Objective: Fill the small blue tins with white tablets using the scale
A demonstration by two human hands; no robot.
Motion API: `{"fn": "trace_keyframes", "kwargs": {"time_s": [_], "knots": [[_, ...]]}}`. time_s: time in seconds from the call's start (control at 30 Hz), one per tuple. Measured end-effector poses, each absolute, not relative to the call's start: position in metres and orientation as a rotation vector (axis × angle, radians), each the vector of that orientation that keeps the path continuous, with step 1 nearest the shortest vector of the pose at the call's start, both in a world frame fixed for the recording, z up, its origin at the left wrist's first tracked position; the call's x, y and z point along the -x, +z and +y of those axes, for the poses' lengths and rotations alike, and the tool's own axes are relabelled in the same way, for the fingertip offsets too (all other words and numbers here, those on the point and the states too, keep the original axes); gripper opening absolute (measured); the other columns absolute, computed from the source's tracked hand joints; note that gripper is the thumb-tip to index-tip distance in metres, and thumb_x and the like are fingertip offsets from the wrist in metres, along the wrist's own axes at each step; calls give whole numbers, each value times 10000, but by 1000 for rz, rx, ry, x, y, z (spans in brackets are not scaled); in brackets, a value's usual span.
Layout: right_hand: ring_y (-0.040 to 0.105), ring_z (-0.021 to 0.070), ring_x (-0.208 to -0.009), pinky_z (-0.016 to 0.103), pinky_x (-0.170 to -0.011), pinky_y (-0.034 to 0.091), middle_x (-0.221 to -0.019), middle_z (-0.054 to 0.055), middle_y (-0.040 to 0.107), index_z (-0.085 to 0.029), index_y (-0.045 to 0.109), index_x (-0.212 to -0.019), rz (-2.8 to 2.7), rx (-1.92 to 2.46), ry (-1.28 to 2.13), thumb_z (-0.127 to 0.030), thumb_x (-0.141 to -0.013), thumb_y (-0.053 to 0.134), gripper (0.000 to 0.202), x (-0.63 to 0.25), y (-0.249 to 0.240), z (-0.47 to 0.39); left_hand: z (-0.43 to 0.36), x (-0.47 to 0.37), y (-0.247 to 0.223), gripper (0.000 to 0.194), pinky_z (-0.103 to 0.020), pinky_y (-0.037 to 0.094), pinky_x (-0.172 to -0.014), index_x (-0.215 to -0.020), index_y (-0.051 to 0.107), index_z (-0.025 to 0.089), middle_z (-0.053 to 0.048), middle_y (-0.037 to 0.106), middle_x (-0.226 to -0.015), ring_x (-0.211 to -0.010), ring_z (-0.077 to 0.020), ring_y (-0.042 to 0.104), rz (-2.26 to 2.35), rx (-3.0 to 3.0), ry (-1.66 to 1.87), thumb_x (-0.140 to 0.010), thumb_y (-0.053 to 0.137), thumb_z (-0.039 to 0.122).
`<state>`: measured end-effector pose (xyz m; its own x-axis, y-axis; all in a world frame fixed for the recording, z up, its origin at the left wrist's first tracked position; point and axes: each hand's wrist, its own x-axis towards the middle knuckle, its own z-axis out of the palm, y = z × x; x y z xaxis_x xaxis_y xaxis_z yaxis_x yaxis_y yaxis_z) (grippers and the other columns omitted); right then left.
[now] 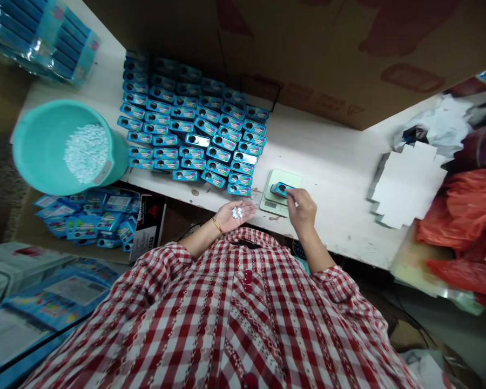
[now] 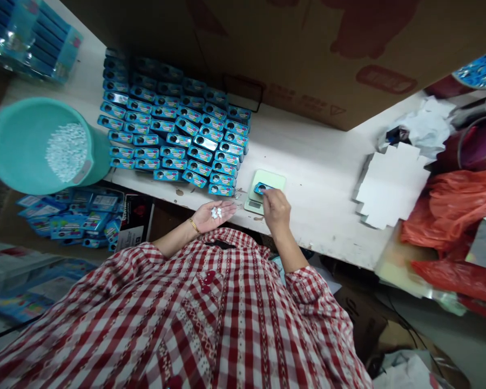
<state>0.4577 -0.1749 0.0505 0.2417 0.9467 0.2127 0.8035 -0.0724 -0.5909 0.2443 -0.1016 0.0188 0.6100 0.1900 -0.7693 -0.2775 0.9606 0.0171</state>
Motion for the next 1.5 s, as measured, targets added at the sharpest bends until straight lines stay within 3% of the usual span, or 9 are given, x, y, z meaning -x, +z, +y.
{"fn": "trace_keyframes", "kwargs": {"time_s": [0.13, 0.27, 0.47, 0.67, 0.87, 1.07, 1.33, 1.5], "knots": [[572, 176, -928, 292, -799, 482, -1003, 101, 628, -163, 601, -1063, -1956, 1985, 694, -180, -887, 388, 277, -413, 22, -179, -103, -223, 14, 202, -186, 434, -465, -815, 620, 88, -74, 648, -635, -536, -114, 604, 1068, 103, 292, -856, 428, 138], [520, 231, -977, 359, -803, 448, -1076, 187, 575, -73, 575, -1090, -2178, 2221, 776, -71, -872, 317, 338, -379, -17, -152, -106, -209, 16, 203, -152, 359, -386, -732, 586, 92, -36, 579, -568, -456, -76, 529, 1140, 79, 302, -868, 455, 167], [502, 216, -925, 361, -810, 403, -940, 158, 607, -81, 623, -941, -2326, 2093, 828, -83, -875, 359, 272, -376, -45, -148, -107, -200, 22, 204, -154, 388, -415, -717, 584, 94, -48, 580, -614, -495, -76, 531, 1141, 27, 299, -865, 462, 164], [474, 217, -976, 352, -817, 387, -1103, 178, 547, -78, 551, -1088, -2356, 2086, 754, -98, -905, 287, 322, -376, -52, -155, -106, -206, 18, 217, -169, 412, -435, -729, 597, 89, -56, 588, -602, -502, -90, 546, 1139, 42, 282, -858, 427, 127], [472, 217, -997, 328, -814, 411, -1099, 159, 557, -93, 582, -1025, -2397, 1995, 769, -100, -898, 314, 296, -376, -59, -147, -108, -211, 16, 211, -169, 415, -436, -725, 602, 79, -61, 598, -593, -496, -94, 560, 1161, 20, 281, -850, 436, 114], [466, 218, -1047, 341, -830, 436, -1203, 178, 510, -85, 525, -1146, -2397, 1957, 783, -85, -893, 301, 338, -367, -57, -150, -111, -209, 13, 204, -161, 413, -428, -707, 597, 83, -56, 594, -574, -475, -89, 559, 1221, 44, 281, -844, 446, 99], [499, 194, -1002, 318, -831, 443, -1103, 142, 578, -107, 578, -1058, -2417, 1858, 816, -84, -881, 351, 289, -363, -55, -145, -106, -208, 6, 172, -171, 437, -441, -729, 614, 85, -64, 602, -587, -497, -104, 582, 1219, 81, 312, -818, 468, 81], [520, 199, -955, 338, -826, 435, -1036, 132, 605, -124, 607, -1015, -2291, 1921, 661, -149, -906, 333, 296, -380, -22, -151, -104, -211, 16, 208, -199, 486, -531, -758, 628, 77, -92, 636, -659, -582, -119, 610, 1130, 38, 344, -823, 431, 65]]}}
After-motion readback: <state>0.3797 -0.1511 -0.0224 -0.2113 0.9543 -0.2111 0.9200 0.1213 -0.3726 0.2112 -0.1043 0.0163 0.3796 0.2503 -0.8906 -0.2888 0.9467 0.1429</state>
